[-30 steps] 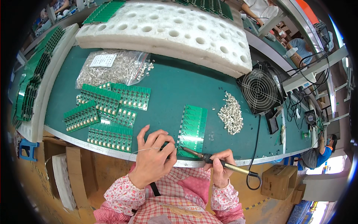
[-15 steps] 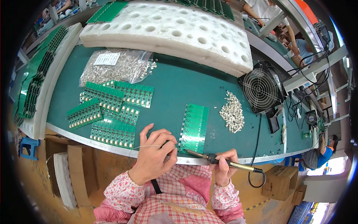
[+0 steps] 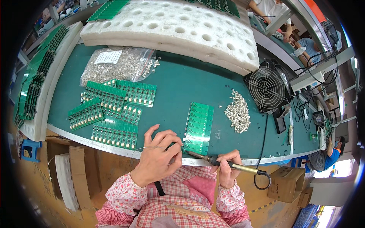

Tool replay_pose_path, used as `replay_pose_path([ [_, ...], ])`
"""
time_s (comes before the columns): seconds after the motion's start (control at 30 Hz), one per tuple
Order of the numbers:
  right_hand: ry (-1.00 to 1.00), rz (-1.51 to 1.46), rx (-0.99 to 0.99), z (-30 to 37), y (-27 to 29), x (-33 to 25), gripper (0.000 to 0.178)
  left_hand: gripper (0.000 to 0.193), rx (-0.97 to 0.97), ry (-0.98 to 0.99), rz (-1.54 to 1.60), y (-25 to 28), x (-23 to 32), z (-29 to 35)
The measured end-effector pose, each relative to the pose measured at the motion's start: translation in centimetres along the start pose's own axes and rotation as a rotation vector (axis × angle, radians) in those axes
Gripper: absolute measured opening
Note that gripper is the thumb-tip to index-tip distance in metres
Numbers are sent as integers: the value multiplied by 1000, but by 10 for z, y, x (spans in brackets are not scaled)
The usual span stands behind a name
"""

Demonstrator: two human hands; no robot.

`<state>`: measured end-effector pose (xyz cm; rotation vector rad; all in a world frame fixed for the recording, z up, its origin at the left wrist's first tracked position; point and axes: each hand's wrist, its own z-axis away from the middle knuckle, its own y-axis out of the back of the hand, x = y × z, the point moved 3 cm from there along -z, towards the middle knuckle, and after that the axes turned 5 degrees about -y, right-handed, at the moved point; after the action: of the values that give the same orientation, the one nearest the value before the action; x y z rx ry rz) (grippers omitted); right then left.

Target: The person solders electronic components onto a circuit board strip using a soldering iron and wire, places it onto a rack, inserts components into another circuit board strip by hand, and solders them in place.

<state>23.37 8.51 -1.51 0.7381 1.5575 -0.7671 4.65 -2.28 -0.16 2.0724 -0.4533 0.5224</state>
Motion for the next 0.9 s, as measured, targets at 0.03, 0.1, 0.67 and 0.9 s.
replay_pose_path([
  [0.03,2,2,-2,0,0,0,16,13,1,2,-12,1,0,1],
  [0.1,15,14,-15,1,0,0,16,13,8,2,-14,2,0,2],
  [0.67,-5,-81,39,1,3,1,16,12,11,7,-21,2,0,1],
  [0.9,-22,23,-22,1,2,2,17,11,-14,-6,-43,0,1,-1],
])
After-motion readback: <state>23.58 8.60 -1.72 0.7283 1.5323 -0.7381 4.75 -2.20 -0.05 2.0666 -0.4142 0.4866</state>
